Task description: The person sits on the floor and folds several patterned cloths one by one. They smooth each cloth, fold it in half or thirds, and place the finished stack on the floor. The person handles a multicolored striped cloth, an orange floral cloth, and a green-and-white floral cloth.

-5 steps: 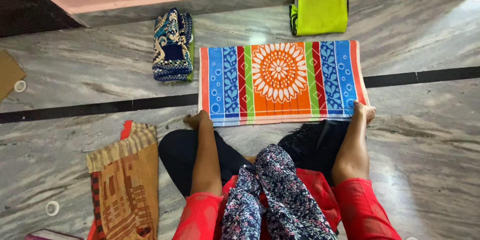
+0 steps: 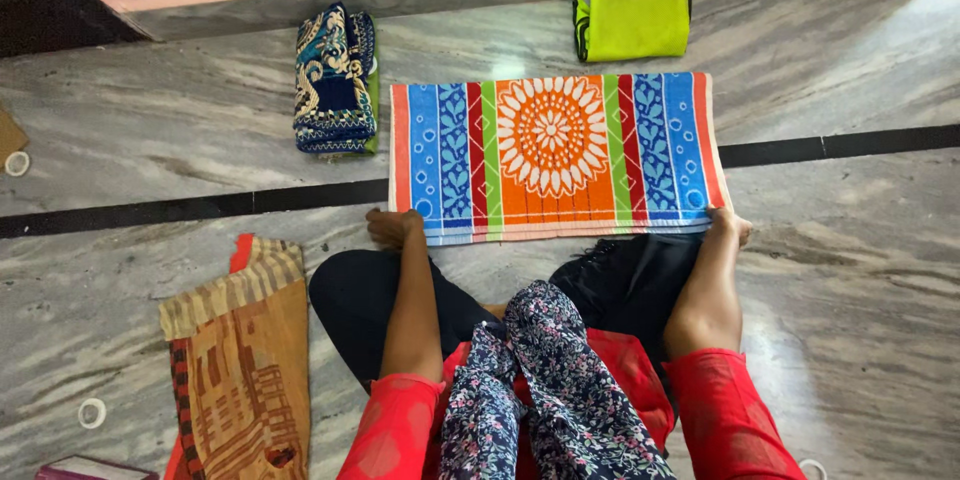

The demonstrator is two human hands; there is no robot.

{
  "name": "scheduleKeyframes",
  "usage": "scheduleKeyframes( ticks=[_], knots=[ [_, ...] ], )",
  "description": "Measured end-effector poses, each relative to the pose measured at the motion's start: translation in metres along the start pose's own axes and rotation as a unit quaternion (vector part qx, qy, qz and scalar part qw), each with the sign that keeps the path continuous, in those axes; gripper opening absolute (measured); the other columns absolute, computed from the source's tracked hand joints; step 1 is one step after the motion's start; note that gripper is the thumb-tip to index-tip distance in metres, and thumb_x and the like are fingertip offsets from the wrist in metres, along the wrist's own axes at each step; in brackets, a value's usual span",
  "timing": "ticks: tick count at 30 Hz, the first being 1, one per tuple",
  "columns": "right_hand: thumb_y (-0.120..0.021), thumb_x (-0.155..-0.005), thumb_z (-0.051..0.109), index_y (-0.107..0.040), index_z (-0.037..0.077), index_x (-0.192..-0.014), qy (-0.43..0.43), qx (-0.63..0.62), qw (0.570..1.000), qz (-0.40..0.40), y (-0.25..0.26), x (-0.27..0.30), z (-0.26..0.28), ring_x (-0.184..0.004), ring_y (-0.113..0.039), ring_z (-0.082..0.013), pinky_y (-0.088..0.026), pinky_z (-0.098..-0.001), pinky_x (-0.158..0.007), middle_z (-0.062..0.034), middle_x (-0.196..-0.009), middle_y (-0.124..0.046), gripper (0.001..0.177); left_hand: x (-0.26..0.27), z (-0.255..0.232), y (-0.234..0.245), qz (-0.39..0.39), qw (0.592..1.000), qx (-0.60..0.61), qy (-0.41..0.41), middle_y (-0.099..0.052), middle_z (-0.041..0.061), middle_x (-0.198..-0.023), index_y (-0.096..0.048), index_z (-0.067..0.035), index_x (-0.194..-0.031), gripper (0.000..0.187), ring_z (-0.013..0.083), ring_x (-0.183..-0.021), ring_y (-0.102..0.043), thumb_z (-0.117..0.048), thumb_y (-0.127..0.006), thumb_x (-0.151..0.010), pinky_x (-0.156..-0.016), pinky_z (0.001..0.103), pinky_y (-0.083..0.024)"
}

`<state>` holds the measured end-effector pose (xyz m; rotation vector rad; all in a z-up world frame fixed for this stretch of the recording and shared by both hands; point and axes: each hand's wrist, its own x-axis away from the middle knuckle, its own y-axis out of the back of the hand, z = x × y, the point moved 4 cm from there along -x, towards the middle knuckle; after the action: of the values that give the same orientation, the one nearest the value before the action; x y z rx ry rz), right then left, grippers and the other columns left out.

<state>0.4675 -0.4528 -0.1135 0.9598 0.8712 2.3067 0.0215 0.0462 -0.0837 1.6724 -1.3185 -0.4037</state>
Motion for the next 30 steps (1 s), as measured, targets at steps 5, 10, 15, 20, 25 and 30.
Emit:
scheduleKeyframes(
  ticks=[5, 10, 15, 20, 25, 30],
  knots=[
    [-0.098, -0.065, 0.023, -0.068, 0.003, -0.086, 0.291, -0.183, 0.936, -0.072, -0.010, 0.040, 0.037, -0.074, -0.065, -0.0173, -0.054, -0.0343, -0.066, -0.0048, -0.084, -0.068, 0.041, -0.012, 0.000, -0.029, -0.032, 0.995, -0.068, -0.067, -0.049, 0.016, -0.134, -0.039, -0.010, -0.137, 0.091, 0.0326, -0.129, -0.050, -0.020, -0.095, -0.066, -0.104, 0.051, -0.039],
    [-0.090, -0.088, 0.022, -0.062, 0.004, -0.080, 0.515, -0.297, 0.788, 0.160, -0.036, 0.188, 0.062, -0.071, -0.048, -0.0128, -0.042, -0.0308, -0.064, 0.0010, -0.077, -0.055, 0.035, -0.012, 0.001, -0.033, -0.034, 0.993, -0.099, -0.048, -0.052, 0.011, -0.134, -0.040, -0.013, -0.140, 0.092, 0.0306, -0.128, -0.052, -0.020, -0.094, -0.066, -0.103, 0.050, -0.042],
    [-0.080, -0.091, 0.020, -0.079, 0.013, -0.084, 0.712, -0.162, 0.635, 0.252, -0.048, 0.337, 0.033, -0.077, -0.066, -0.0222, -0.048, -0.0384, -0.075, -0.0044, -0.083, -0.072, 0.009, -0.006, -0.004, -0.018, -0.013, 0.996, -0.091, -0.021, -0.050, 0.012, -0.136, -0.040, -0.013, -0.140, 0.089, 0.0330, -0.127, -0.051, -0.023, -0.093, -0.069, -0.098, 0.052, -0.043],
    [-0.088, -0.075, 0.025, -0.081, 0.012, -0.089, 0.709, 0.072, 0.635, 0.298, -0.085, 0.367, -0.005, -0.082, -0.064, -0.0288, -0.038, -0.0463, -0.079, -0.0104, -0.079, -0.068, 0.021, -0.003, -0.002, -0.008, 0.023, 0.998, -0.066, -0.001, -0.048, 0.011, -0.137, -0.044, -0.012, -0.136, 0.084, 0.0330, -0.130, -0.047, -0.023, -0.092, -0.069, -0.103, 0.052, -0.037],
    [-0.087, -0.072, 0.021, -0.080, 0.011, -0.091, 0.723, 0.020, 0.596, 0.348, -0.077, 0.329, -0.011, -0.086, -0.067, -0.0263, -0.043, -0.0421, -0.080, -0.0077, -0.087, -0.072, 0.023, -0.010, 0.004, -0.018, 0.044, 0.996, -0.071, 0.018, -0.053, 0.016, -0.135, -0.051, -0.013, -0.134, 0.068, 0.0370, -0.132, -0.045, -0.022, -0.085, -0.075, -0.107, 0.053, -0.034],
    [-0.090, -0.076, 0.030, -0.079, 0.009, -0.091, 0.694, 0.044, 0.609, 0.382, -0.079, 0.313, -0.019, -0.076, -0.069, -0.0248, -0.049, -0.0374, -0.068, -0.0093, -0.086, -0.073, 0.028, -0.019, 0.010, -0.040, 0.046, 0.996, -0.064, 0.038, -0.055, 0.017, -0.135, -0.062, -0.017, -0.128, 0.057, 0.0365, -0.133, -0.045, -0.026, -0.083, -0.075, -0.111, 0.054, -0.032]
  ],
)
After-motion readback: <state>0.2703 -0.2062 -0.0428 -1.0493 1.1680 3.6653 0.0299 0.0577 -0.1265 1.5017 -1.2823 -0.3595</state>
